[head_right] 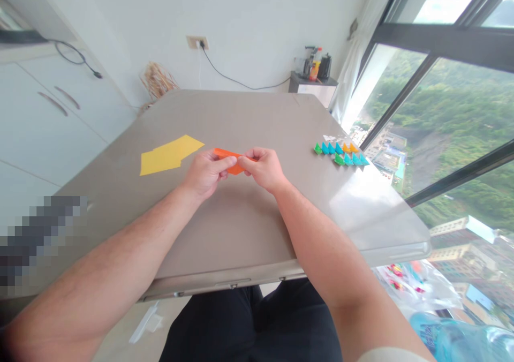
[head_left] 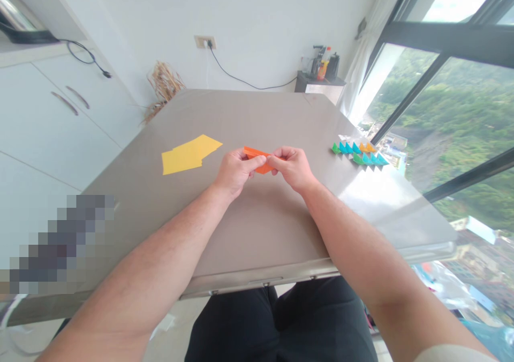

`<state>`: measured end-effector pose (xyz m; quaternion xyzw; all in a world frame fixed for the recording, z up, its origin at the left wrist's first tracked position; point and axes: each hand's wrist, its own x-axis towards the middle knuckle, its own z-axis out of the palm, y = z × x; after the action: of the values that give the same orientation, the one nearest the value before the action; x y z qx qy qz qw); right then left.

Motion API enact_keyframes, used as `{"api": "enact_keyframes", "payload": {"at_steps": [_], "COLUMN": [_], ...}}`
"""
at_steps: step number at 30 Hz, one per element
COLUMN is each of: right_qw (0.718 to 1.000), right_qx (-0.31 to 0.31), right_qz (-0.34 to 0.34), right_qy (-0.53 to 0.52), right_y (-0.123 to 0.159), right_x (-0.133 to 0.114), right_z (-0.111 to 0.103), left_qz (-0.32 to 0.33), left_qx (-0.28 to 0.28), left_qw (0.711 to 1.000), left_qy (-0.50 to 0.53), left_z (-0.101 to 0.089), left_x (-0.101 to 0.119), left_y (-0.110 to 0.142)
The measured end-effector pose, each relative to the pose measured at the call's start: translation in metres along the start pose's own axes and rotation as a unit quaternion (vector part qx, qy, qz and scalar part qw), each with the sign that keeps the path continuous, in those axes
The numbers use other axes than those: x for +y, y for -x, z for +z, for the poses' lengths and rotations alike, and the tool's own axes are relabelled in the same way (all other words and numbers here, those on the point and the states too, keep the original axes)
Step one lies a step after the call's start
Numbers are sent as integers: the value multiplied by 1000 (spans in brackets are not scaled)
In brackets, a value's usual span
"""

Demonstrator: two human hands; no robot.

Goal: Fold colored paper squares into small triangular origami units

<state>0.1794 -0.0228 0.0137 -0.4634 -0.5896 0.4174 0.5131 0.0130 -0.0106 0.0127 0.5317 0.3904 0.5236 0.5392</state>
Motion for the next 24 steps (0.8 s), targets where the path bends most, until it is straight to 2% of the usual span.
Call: {"api": "enact_keyframes", "payload": {"at_steps": [3,9,17,19,22,24], "right_qw": [1000,1000,1000,1000,1000,1000], "right_qx": [-10,-15,4,11,12,8], "right_qz": [-2,-9,7,6,5,3], "right_qy": [-2,-22,-18,-18,-15,-9], "right_y": [1,-1,-3,-3,-2,-1], "right_x": [-1,1,5,5,4,4], "right_z": [1,0,-5,-6,-4,-2], "left_qz": [3,-7,27,25,13,15], "left_qx": [17,14,127,114,37,16], "left_qw": [1000,999,986,988,998,1000], "left_qy": [11,42,102,99,55,16], "left_z": [1,2,-5,-6,-4,-1], "left_x": [-1,0,1,1,-2,-5], "left_y": [-1,1,-7,-7,-5,-3]}}
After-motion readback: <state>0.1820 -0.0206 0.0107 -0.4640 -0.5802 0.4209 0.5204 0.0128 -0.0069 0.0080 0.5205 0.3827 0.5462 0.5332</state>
